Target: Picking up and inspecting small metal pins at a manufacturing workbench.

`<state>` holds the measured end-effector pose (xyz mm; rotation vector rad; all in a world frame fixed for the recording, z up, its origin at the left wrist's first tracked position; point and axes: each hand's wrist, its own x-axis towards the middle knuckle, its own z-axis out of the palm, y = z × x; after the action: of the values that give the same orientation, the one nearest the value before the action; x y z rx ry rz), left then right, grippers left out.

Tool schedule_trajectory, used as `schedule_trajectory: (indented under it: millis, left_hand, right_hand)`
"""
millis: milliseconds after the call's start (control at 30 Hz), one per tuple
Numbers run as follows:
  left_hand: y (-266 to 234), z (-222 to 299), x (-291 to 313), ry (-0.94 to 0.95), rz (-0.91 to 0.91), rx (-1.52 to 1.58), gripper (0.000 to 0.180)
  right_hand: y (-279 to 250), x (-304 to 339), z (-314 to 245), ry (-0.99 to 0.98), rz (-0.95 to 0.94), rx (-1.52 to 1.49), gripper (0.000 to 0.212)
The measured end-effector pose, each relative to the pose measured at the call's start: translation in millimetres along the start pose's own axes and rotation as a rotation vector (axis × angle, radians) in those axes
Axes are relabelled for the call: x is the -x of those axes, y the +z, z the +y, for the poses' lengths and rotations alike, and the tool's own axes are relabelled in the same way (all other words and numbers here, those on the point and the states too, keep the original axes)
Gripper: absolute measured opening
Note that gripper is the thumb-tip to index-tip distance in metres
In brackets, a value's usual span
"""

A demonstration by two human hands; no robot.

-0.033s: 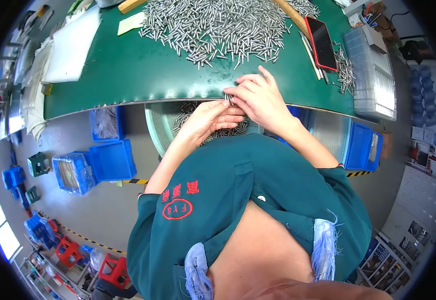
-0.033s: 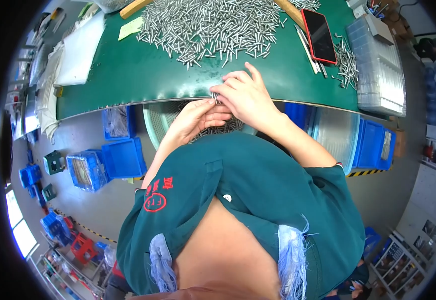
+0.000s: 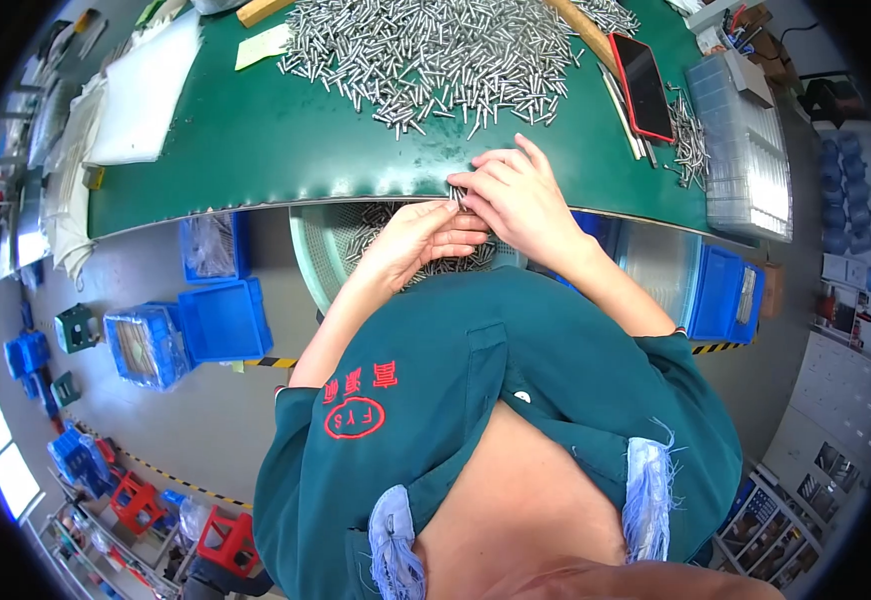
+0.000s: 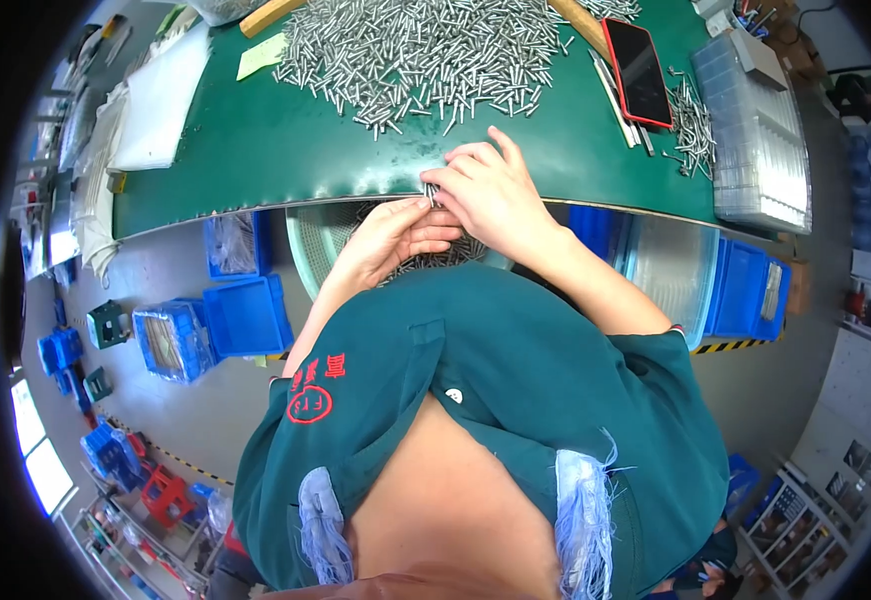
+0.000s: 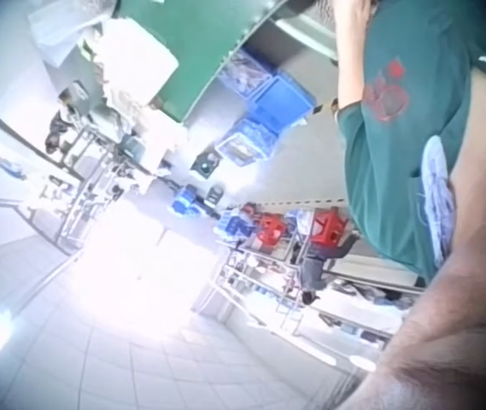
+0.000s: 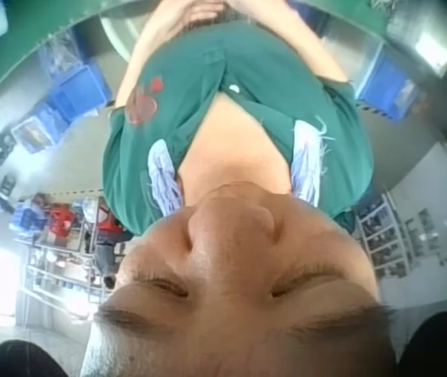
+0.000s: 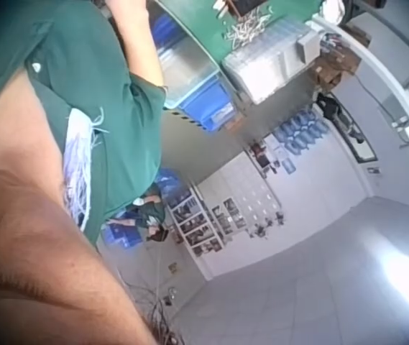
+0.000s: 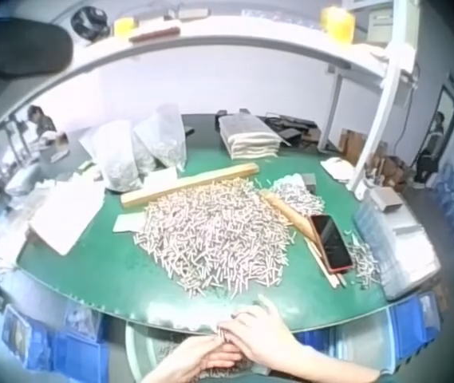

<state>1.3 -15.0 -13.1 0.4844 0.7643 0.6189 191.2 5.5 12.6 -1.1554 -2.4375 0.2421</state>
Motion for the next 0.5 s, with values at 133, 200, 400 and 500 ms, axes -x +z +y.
schedule_trajectory:
  millis: [133,200,400,500]
  left_hand:
    - [7,-3,1,0.061,0.092,-0.278,0.032]
    - [8,-1,5,0.106,0.079,-0.328,0.031]
    - [11,7,17,0.253,0.013,-0.472,0.028]
    - [14,12,20,0.257,0.010,-0.486,0.027]
  right_hand:
    - [-3,1,-4,0.032,-0.035,-0.032,0.030]
    - [-7,0,-4,0.068,-0.031,-0.110,0.027]
    - [-25,-5,-4,0.191,-0.105,-0.454,0.024]
    - [-22,-3,0,0.230,-0.098,-0.614,0.021]
